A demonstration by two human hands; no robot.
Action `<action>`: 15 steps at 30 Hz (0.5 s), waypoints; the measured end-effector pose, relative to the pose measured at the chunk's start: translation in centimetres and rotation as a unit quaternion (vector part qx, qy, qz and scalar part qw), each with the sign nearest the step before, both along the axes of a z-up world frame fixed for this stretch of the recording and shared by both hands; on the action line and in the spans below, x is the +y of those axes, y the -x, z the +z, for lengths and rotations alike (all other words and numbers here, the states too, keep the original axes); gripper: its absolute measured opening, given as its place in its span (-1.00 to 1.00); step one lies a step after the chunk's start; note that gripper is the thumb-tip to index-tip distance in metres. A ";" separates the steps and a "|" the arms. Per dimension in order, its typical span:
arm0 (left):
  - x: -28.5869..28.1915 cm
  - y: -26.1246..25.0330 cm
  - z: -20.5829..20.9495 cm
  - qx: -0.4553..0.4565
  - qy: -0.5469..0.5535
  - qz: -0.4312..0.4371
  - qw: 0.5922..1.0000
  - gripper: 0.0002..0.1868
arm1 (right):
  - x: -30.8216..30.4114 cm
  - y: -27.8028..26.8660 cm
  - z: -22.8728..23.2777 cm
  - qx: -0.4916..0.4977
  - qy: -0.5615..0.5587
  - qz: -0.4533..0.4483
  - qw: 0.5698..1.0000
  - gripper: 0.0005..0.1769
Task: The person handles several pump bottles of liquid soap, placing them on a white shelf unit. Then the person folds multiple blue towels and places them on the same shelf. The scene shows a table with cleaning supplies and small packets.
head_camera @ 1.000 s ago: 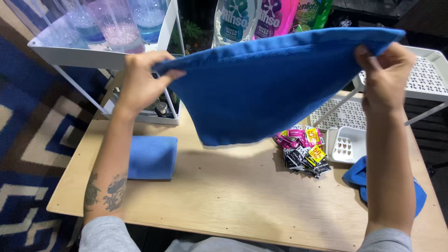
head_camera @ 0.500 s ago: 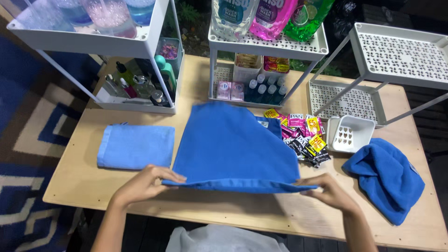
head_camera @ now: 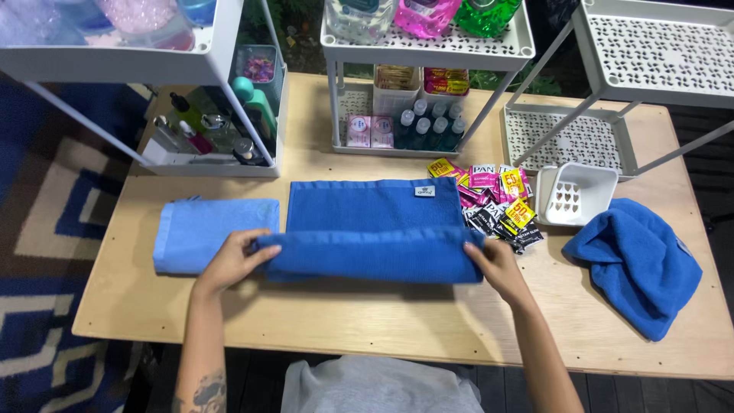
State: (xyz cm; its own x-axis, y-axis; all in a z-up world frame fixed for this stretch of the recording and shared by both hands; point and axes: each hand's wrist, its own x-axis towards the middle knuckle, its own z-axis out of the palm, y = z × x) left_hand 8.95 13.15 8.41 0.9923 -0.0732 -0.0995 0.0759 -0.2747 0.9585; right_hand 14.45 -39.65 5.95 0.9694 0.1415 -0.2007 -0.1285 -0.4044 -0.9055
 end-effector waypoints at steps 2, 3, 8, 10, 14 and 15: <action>-0.9 -2.1 -0.6 -0.014 -0.058 0.049 0.997 -0.70 | 1.9 -2.6 0.2 -0.225 0.083 -0.022 0.971 -0.74; -1.6 -3.2 -0.9 -0.020 -0.086 0.073 0.993 -0.72 | 3.0 -4.2 0.2 -0.242 0.146 -0.055 0.958 -0.72; -5.0 -7.9 -2.2 -0.063 -0.312 0.197 0.927 -0.69 | 6.7 -8.2 0.0 -0.336 0.373 -0.071 0.862 -0.68; -5.8 -8.8 -2.6 -0.104 -0.352 0.215 0.905 -0.72 | 7.3 -9.0 -0.1 -0.320 0.421 -0.066 0.846 -0.64; -6.9 -8.9 -3.9 -0.153 -0.345 0.229 0.897 -0.78 | 6.9 -9.3 -0.8 -0.353 0.429 -0.064 0.829 -0.61; -7.0 -9.0 -4.2 -0.165 -0.341 0.229 0.897 -0.80 | 6.8 -9.4 -0.9 -0.353 0.425 -0.060 0.831 -0.60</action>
